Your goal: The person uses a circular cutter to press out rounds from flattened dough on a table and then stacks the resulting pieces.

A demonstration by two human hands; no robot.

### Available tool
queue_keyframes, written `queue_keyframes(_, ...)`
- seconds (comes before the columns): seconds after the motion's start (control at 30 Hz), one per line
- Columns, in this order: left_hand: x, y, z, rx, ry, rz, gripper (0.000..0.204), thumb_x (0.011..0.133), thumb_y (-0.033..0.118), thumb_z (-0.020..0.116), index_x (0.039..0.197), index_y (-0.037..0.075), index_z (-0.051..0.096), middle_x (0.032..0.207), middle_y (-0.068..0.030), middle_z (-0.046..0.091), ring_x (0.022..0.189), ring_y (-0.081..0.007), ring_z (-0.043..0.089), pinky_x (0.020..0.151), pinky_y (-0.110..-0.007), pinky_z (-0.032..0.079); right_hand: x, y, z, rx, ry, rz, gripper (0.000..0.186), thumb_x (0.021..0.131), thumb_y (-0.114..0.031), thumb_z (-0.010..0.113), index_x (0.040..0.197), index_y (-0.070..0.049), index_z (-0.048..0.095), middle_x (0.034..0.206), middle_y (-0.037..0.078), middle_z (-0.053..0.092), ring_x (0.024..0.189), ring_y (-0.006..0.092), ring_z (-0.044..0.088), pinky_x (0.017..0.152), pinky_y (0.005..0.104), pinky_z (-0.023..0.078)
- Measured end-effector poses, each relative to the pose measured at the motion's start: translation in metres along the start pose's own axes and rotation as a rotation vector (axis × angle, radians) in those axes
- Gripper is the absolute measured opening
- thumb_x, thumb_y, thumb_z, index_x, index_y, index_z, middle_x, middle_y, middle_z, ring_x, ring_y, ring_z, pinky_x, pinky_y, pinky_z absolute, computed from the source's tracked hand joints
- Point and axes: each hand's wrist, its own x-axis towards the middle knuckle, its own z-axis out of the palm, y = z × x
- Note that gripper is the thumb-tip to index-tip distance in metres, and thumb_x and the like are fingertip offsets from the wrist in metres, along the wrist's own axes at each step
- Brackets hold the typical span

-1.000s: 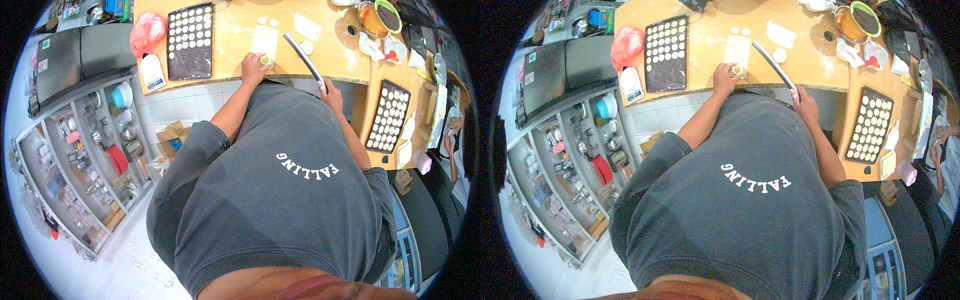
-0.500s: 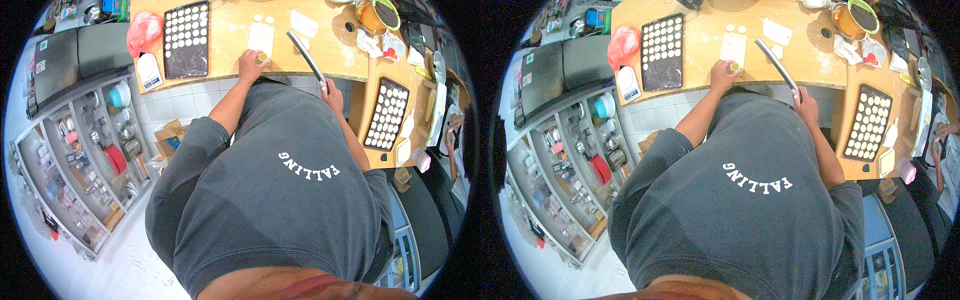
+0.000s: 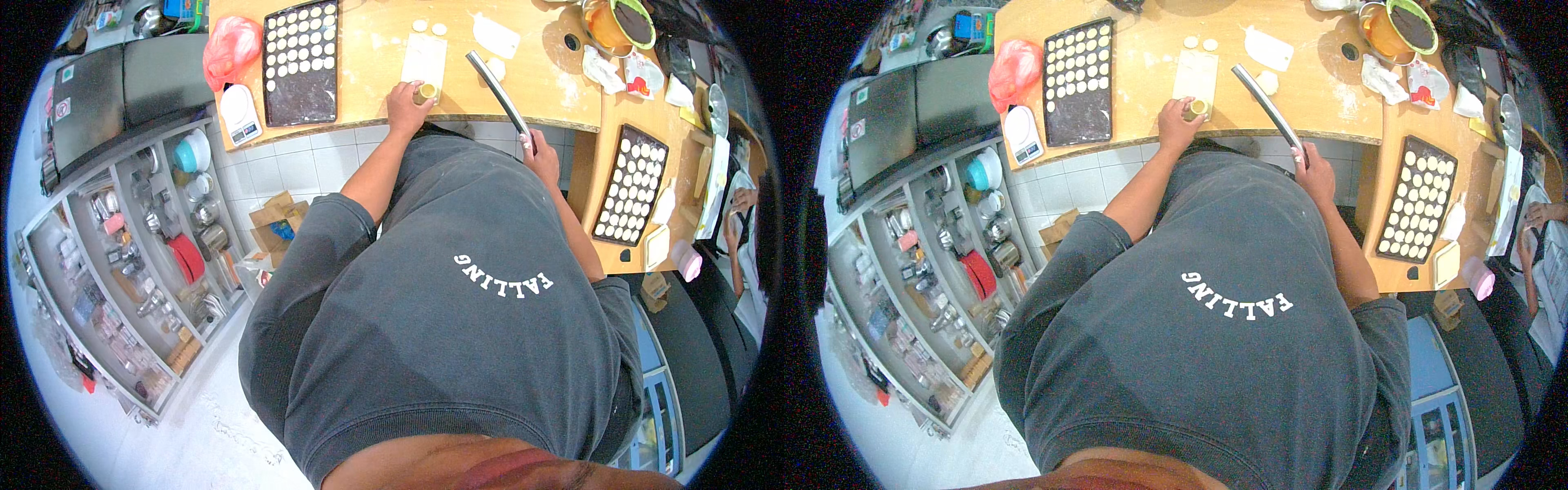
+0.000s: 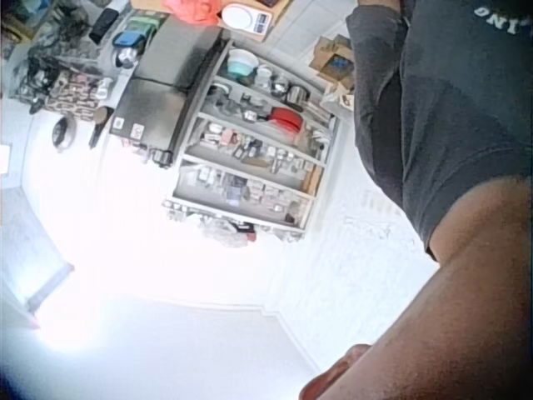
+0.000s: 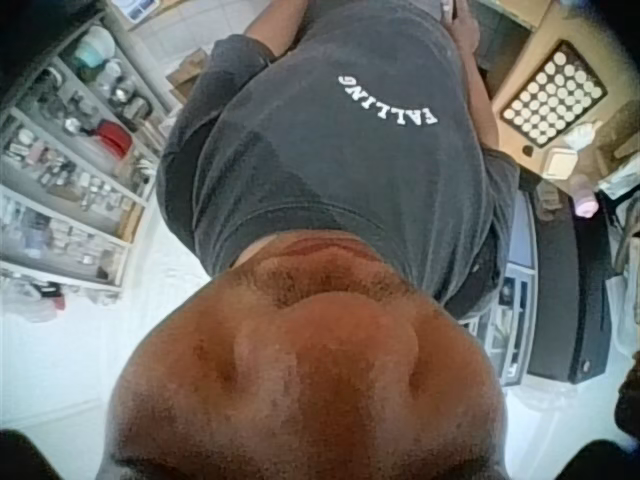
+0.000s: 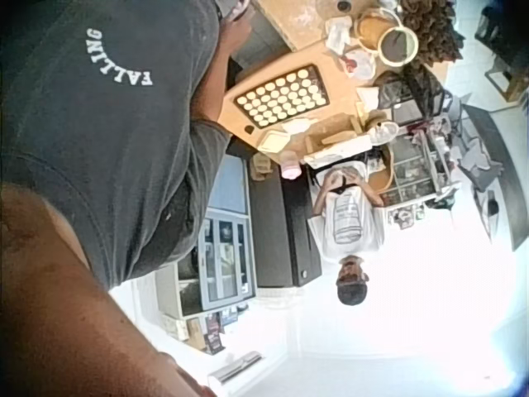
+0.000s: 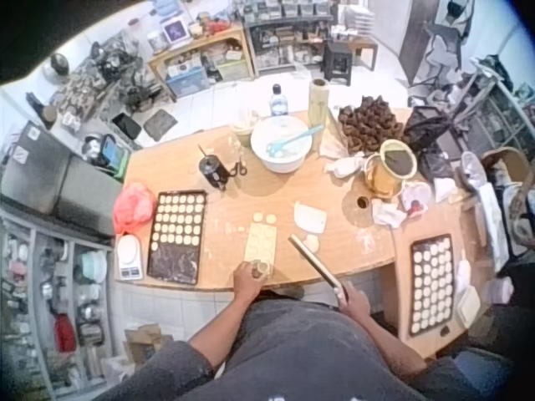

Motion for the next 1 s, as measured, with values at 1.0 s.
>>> queue_keyframes(1.0, -0.007, 0.015, -0.011, 0.241, 0.087, -0.131, 0.062, 0.065, 0.051, 0.091, 0.121, 0.029, 0.075, 0.145, -0.0101, 0.045, 0.141, -0.0341, 0.033, 0.11, -0.064, 0.026, 0.04, -0.067, 0.039, 0.053, -0.268, -0.192, 0.029, 0.095, -0.019, 0.068, 0.12, -0.008, 0.057, 0.099, 0.023, 0.07, 0.092, 0.0447, 0.067, 0.077, 0.0535, 0.051)
